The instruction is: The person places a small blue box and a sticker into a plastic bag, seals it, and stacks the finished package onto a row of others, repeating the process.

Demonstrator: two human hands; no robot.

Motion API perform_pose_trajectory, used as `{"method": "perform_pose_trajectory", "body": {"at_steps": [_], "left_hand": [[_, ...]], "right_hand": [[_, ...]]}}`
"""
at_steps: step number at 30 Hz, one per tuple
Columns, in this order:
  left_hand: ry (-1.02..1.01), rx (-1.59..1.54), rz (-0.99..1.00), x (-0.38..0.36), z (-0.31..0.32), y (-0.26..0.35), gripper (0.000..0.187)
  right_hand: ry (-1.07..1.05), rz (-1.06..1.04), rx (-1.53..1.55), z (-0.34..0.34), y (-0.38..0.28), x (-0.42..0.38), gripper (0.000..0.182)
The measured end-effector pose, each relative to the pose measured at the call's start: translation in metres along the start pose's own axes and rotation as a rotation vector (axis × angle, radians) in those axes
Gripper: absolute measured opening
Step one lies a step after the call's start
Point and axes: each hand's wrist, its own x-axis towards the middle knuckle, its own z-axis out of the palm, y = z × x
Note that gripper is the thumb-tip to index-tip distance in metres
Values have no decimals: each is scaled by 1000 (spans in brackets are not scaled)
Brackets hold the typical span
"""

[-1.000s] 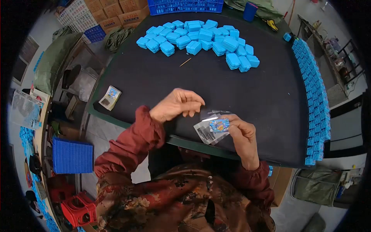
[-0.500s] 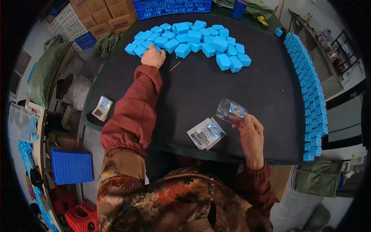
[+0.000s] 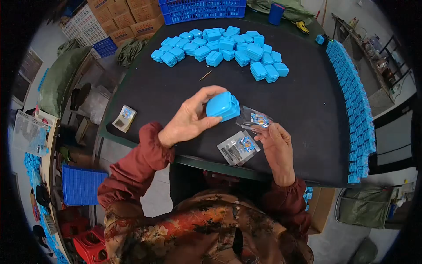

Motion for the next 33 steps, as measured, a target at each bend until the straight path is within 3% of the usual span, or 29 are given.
{"method": "perform_pose_trajectory", "body": {"at_steps": [4, 9, 11, 24, 30, 32, 33], "left_hand": [[8, -136, -51, -18, 16, -9, 52], [29, 26, 94, -22, 24, -12, 47], [-25, 232, 132, -22, 23, -10, 49], [-34, 257, 58, -30, 36, -8, 55], [-79, 340, 155, -28, 49, -5, 49], [36, 306, 149, -28, 53, -9, 49], [35, 304, 150, -27, 55, -11, 49]], "right_hand": [[-51, -23, 49, 5, -6, -5, 23], [-84, -116, -61, 4, -8, -12, 21], [-133, -173, -200, 5, -9, -12, 23], [-261, -189, -390, 1, -12, -18, 24], [-273, -141, -428, 3, -17, -18, 18], [-159, -367, -399, 11, -16, -15, 12], [-157, -368, -401, 17, -16, -16, 12]]}}
